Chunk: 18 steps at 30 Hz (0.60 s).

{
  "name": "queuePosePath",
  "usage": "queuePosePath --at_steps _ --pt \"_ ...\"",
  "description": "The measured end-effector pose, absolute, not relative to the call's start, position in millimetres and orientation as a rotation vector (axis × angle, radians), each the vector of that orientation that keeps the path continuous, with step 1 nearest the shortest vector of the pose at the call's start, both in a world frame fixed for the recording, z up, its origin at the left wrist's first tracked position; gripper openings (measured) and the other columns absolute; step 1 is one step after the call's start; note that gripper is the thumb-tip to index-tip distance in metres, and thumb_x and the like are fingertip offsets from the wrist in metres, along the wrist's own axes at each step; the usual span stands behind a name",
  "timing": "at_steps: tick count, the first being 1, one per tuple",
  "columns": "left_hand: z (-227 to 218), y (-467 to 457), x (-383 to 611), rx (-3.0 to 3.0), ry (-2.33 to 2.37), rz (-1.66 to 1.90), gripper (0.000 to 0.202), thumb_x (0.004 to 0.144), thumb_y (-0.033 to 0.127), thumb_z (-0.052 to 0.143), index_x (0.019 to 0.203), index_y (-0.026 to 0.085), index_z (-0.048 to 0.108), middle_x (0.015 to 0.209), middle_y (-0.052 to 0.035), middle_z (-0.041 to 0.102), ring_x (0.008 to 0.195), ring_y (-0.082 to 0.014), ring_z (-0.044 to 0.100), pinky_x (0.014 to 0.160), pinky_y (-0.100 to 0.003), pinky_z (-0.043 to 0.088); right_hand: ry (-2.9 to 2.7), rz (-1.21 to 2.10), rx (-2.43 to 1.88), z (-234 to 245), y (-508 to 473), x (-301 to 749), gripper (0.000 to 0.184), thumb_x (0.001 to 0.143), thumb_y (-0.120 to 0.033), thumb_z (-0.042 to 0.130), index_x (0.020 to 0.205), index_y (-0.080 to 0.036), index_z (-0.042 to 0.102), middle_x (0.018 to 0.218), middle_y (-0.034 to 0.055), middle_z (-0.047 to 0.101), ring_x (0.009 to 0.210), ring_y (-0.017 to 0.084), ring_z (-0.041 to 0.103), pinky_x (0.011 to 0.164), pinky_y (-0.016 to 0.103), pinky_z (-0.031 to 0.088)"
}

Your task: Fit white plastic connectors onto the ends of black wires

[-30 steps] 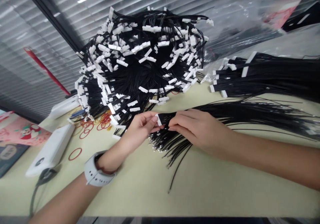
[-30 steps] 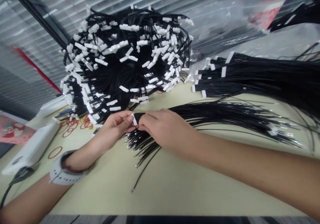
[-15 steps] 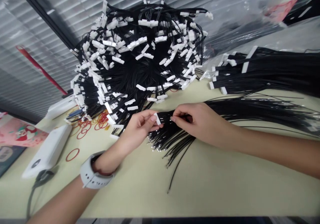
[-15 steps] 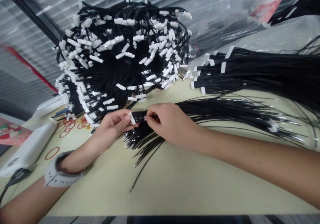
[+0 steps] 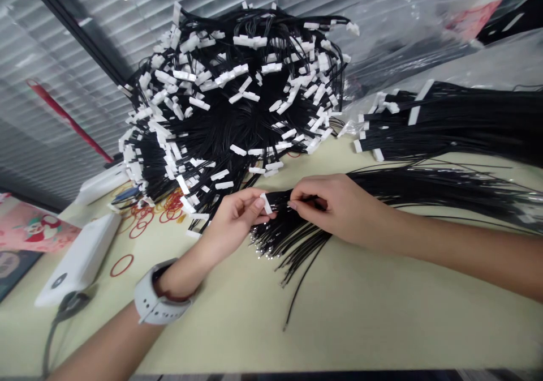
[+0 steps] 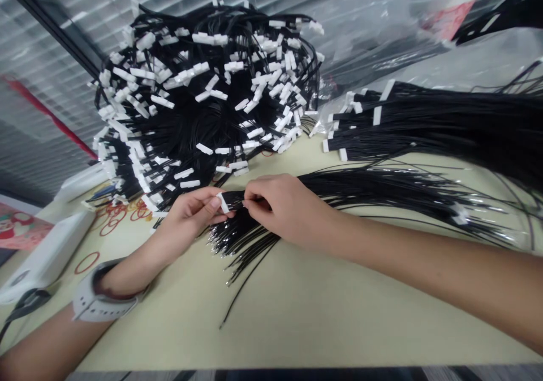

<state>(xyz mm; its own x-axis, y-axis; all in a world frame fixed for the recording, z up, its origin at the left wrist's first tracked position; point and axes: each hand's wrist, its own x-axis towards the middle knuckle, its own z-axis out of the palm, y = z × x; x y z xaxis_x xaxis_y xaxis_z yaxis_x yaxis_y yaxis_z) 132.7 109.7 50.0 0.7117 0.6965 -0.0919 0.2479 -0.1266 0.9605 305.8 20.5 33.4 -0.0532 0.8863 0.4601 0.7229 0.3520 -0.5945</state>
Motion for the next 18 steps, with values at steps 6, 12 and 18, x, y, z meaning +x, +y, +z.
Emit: queuePosePath --at_steps 6,12,18 --pt "48.2 111.3 132.3 1.701 0.705 0.481 0.011 0.081 0.023 0.057 0.086 0.015 0.061 0.074 0.0002 0.062 0.073 -0.0107 0.063 0.071 -0.021 0.053 -1.814 0.258 -1.413 33.1 20.1 306.0 0.013 0.079 -0.014 0.049 0.073 -0.016 0.061 0.061 -0.0037 0.053 0.050 0.006 0.040 0.052 0.021 0.030" --pt "49.2 110.9 132.6 1.732 0.721 0.461 0.010 0.081 0.022 0.055 0.085 0.015 0.062 0.076 -0.0007 0.063 0.072 -0.0112 0.063 0.072 -0.023 0.054 -1.803 0.279 -1.430 34.0 19.8 305.1 0.014 0.080 -0.015 0.049 0.073 -0.016 0.060 0.059 -0.0041 0.051 0.050 0.006 0.039 0.051 0.021 0.029" --pt "49.3 110.4 133.3 1.707 0.744 0.449 0.011 0.080 0.022 0.057 0.086 0.015 0.062 0.077 -0.0007 0.064 0.073 -0.0119 0.064 0.074 -0.025 0.054 -1.816 0.260 -1.465 36.2 18.8 303.6 0.013 0.079 -0.014 0.049 0.071 -0.015 0.060 0.059 -0.0038 0.050 0.050 0.006 0.038 0.051 0.022 0.028"
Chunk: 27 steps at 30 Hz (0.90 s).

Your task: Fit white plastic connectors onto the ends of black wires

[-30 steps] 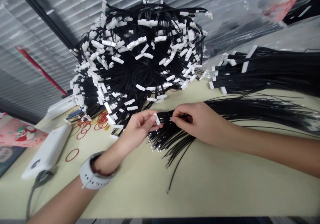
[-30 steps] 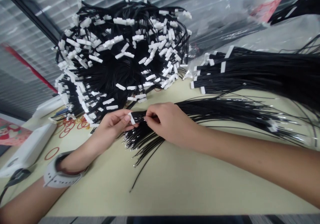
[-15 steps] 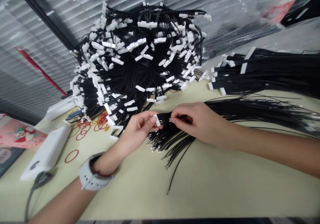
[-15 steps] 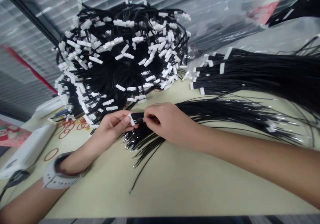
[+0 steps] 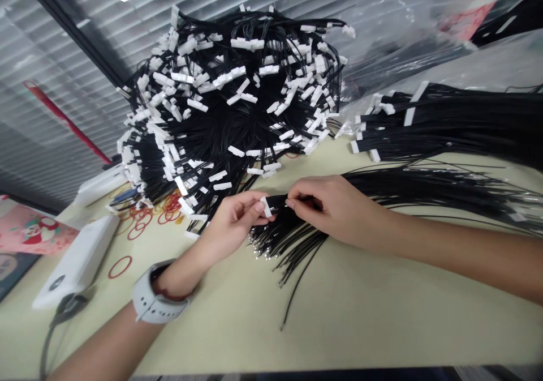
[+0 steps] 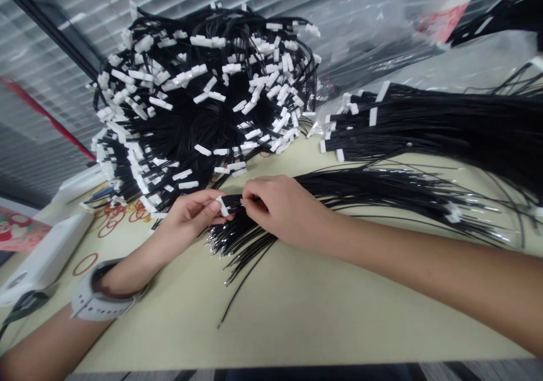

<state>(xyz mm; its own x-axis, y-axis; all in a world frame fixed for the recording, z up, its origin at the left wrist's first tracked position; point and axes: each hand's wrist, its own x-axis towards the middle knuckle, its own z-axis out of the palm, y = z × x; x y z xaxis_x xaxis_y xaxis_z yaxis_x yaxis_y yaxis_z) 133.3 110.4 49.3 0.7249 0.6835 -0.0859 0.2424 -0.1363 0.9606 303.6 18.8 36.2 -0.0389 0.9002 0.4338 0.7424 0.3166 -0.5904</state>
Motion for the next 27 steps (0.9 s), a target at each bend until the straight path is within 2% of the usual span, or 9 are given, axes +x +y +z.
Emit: queuePosePath --at_steps 10,15,22,27 --pt "49.3 109.9 134.3 1.664 0.742 0.450 0.010 0.079 0.022 0.058 0.085 0.014 0.063 0.076 -0.0010 0.064 0.072 -0.0111 0.064 0.073 -0.023 0.054 -1.793 0.335 -1.447 35.4 17.8 302.4 0.015 0.080 -0.017 0.048 0.073 -0.015 0.061 0.059 -0.0035 0.054 0.048 0.006 0.039 0.051 0.021 0.029" --pt "47.1 108.6 134.8 1.659 0.731 0.459 0.009 0.079 0.022 0.057 0.082 0.014 0.063 0.074 -0.0014 0.064 0.072 -0.0128 0.065 0.074 -0.026 0.054 -1.800 0.329 -1.489 32.8 18.8 301.8 0.018 0.083 -0.019 0.046 0.072 -0.015 0.059 0.056 -0.0031 0.051 0.048 0.007 0.037 0.051 0.022 0.027" --pt "45.5 103.5 135.9 1.724 0.716 0.470 0.014 0.077 0.028 0.061 0.078 0.014 0.062 0.070 -0.0014 0.063 0.066 -0.0126 0.062 0.068 -0.026 0.055 -1.877 0.231 -1.455 28.7 21.8 300.4 0.016 0.083 -0.017 0.045 0.072 -0.016 0.056 0.063 -0.0005 0.056 0.057 0.010 0.043 0.058 0.024 0.031" --pt "44.7 100.9 135.5 1.658 0.714 0.474 0.018 0.075 0.033 0.063 0.076 0.014 0.061 0.070 -0.0003 0.062 0.064 -0.0119 0.063 0.072 -0.028 0.054 -1.878 0.223 -1.439 29.3 21.0 297.1 0.018 0.084 -0.016 0.043 0.071 -0.016 0.056 0.062 -0.0003 0.056 0.058 0.011 0.044 0.058 0.024 0.032"
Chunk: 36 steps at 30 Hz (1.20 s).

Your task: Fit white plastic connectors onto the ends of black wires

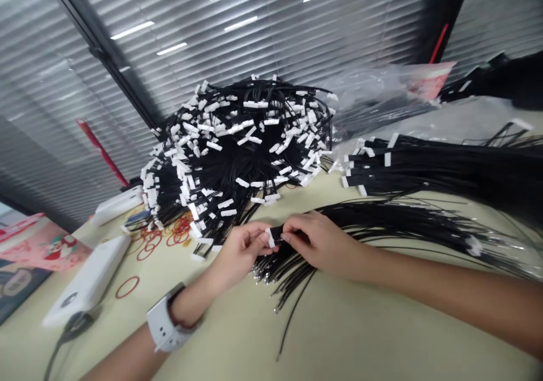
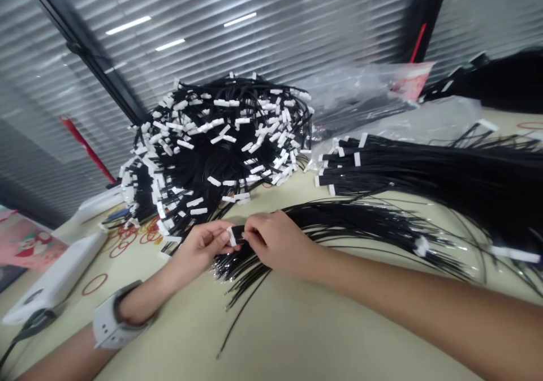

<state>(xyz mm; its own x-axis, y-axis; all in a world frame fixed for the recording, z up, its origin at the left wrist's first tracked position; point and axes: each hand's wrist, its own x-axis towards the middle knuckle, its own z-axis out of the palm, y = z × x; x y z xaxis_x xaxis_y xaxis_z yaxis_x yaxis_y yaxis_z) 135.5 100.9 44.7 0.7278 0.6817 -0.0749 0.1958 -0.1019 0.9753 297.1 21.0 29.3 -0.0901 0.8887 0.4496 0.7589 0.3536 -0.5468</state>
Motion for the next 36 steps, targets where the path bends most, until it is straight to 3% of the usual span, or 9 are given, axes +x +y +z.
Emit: queuePosePath --at_steps 9,14,16,19,26,36 --pt "50 101 139 1.567 0.726 0.573 0.024 0.070 0.037 0.069 0.075 0.015 0.062 0.067 0.0015 0.061 0.065 -0.0103 0.061 0.071 -0.024 0.052 -1.787 0.341 -1.411 38 25 292 0.019 0.084 -0.017 0.043 0.075 -0.014 0.060 0.068 0.0016 0.062 0.057 0.010 0.048 0.058 0.024 0.037" --pt "51 106 138 1.441 0.753 0.626 0.036 0.059 0.042 0.075 0.076 0.013 0.063 0.067 0.0016 0.063 0.064 -0.0086 0.061 0.068 -0.020 0.050 -1.731 0.358 -1.325 35 27 294 0.018 0.083 -0.014 0.046 0.092 -0.017 0.062 0.089 0.0045 0.067 0.076 0.013 0.058 0.070 0.026 0.042" --pt "50 107 138 1.427 0.750 0.633 0.039 0.057 0.044 0.076 0.076 0.013 0.063 0.067 0.0011 0.063 0.064 -0.0092 0.061 0.068 -0.021 0.050 -1.726 0.334 -1.314 32 28 295 0.015 0.083 -0.017 0.049 0.094 -0.018 0.059 0.086 0.0034 0.066 0.074 0.013 0.057 0.068 0.026 0.043" --pt "48 107 137 1.440 0.727 0.623 0.039 0.057 0.045 0.075 0.074 0.013 0.062 0.066 0.0011 0.061 0.066 -0.0105 0.062 0.070 -0.023 0.050 -1.737 0.275 -1.320 28 30 296 0.008 0.085 -0.019 0.047 0.083 -0.018 0.055 0.072 0.0002 0.059 0.063 0.012 0.052 0.060 0.025 0.041" --pt "47 107 136 1.456 0.705 0.616 0.038 0.056 0.046 0.076 0.069 0.014 0.059 0.060 0.0044 0.054 0.062 -0.0093 0.057 0.074 -0.027 0.050 -1.853 -0.207 -1.245 23 30 292 0.019 0.090 -0.017 0.041 0.077 -0.017 0.055 0.077 0.0042 0.051 0.074 0.016 0.050 0.068 0.029 0.041" --pt "43 109 135 1.554 0.662 0.589 0.037 0.062 0.047 0.071 0.074 0.014 0.059 0.061 0.0054 0.051 0.062 -0.0090 0.055 0.074 -0.029 0.051 -1.935 -0.146 -1.224 20 30 293 0.017 0.087 -0.016 0.049 0.074 -0.014 0.059 0.071 0.0016 0.051 0.068 0.012 0.051 0.062 0.024 0.041"
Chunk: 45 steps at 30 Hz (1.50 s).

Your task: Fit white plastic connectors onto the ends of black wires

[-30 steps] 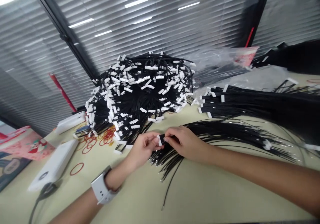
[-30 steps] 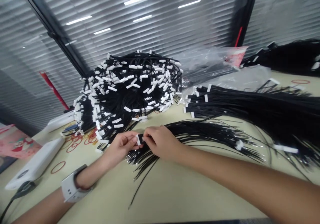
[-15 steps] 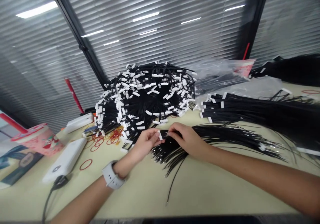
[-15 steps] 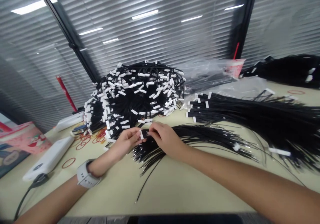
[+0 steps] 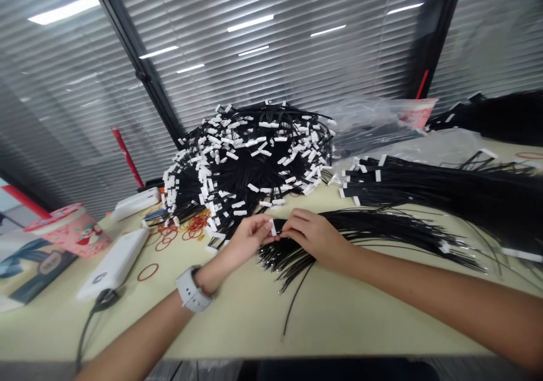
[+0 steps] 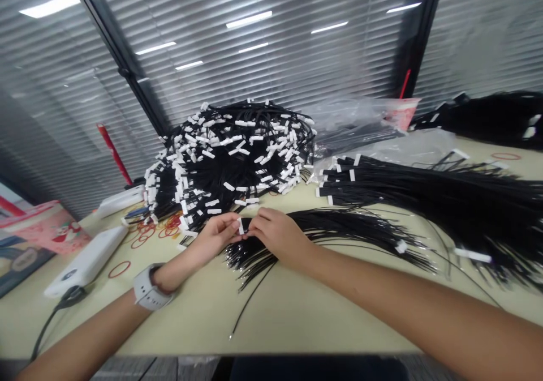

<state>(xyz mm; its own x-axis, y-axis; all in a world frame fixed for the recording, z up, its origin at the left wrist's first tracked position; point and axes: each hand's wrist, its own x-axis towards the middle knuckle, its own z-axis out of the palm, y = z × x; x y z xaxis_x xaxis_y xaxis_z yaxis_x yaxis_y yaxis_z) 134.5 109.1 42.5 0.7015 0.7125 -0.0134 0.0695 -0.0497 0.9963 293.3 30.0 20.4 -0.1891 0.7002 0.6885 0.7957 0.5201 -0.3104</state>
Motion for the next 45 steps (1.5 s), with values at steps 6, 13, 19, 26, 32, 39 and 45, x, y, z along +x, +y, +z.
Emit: queuePosePath --at_steps 6,13,19,26,32,39,45 --pt "41 109 134 1.600 0.616 0.609 0.033 0.066 0.045 0.069 0.075 0.014 0.059 0.067 0.0035 0.052 0.066 -0.0109 0.057 0.075 -0.032 0.052 -1.897 -0.111 -1.213 20 30 294 0.018 0.087 -0.017 0.048 0.075 -0.016 0.061 0.072 0.0012 0.053 0.068 0.012 0.051 0.063 0.024 0.042" --pt "43 107 133 1.609 0.622 0.600 0.032 0.066 0.044 0.069 0.077 0.015 0.060 0.065 0.0043 0.051 0.065 -0.0102 0.057 0.076 -0.031 0.052 -1.874 -0.083 -1.186 21 29 294 0.017 0.085 -0.014 0.050 0.073 -0.017 0.061 0.071 0.0010 0.054 0.067 0.012 0.051 0.062 0.024 0.041" --pt "43 107 135 1.563 0.618 0.595 0.037 0.062 0.048 0.071 0.073 0.014 0.059 0.064 0.0042 0.053 0.064 -0.0102 0.058 0.076 -0.031 0.052 -1.803 0.026 -1.183 22 29 293 0.013 0.082 -0.014 0.054 0.071 -0.016 0.060 0.070 0.0003 0.053 0.066 0.011 0.050 0.061 0.024 0.040" --pt "47 104 135 1.527 0.626 0.584 0.027 0.066 0.038 0.072 0.076 0.015 0.061 0.065 0.0029 0.057 0.067 -0.0114 0.060 0.077 -0.032 0.051 -1.845 0.040 -1.159 22 31 296 0.014 0.081 -0.013 0.053 0.071 -0.017 0.062 0.068 0.0000 0.054 0.064 0.010 0.050 0.060 0.023 0.040" --pt "48 99 132 1.686 0.595 0.525 0.022 0.074 0.036 0.064 0.075 0.015 0.060 0.066 0.0000 0.060 0.065 -0.0121 0.059 0.068 -0.028 0.051 -1.829 -0.032 -1.076 19 26 291 0.017 0.082 -0.014 0.054 0.070 -0.017 0.065 0.068 0.0007 0.060 0.064 0.011 0.054 0.061 0.023 0.043" --pt "55 100 133 1.744 0.570 0.582 0.021 0.073 0.035 0.064 0.074 0.015 0.062 0.063 0.0010 0.057 0.060 -0.0105 0.055 0.062 -0.024 0.049 -1.837 -0.170 -1.082 23 24 288 0.013 0.085 -0.020 0.051 0.086 -0.017 0.063 0.078 0.0039 0.059 0.074 0.014 0.054 0.069 0.026 0.045" --pt "62 108 130 1.453 0.587 0.694 0.016 0.073 0.031 0.067 0.074 0.015 0.064 0.072 -0.0003 0.062 0.067 -0.0098 0.058 0.072 -0.022 0.049 -1.756 -0.225 -1.257 35 31 309 0.036 0.074 -0.028 0.063 0.106 -0.016 0.053 0.106 0.0095 0.054 0.102 0.023 0.046 0.091 0.039 0.035"
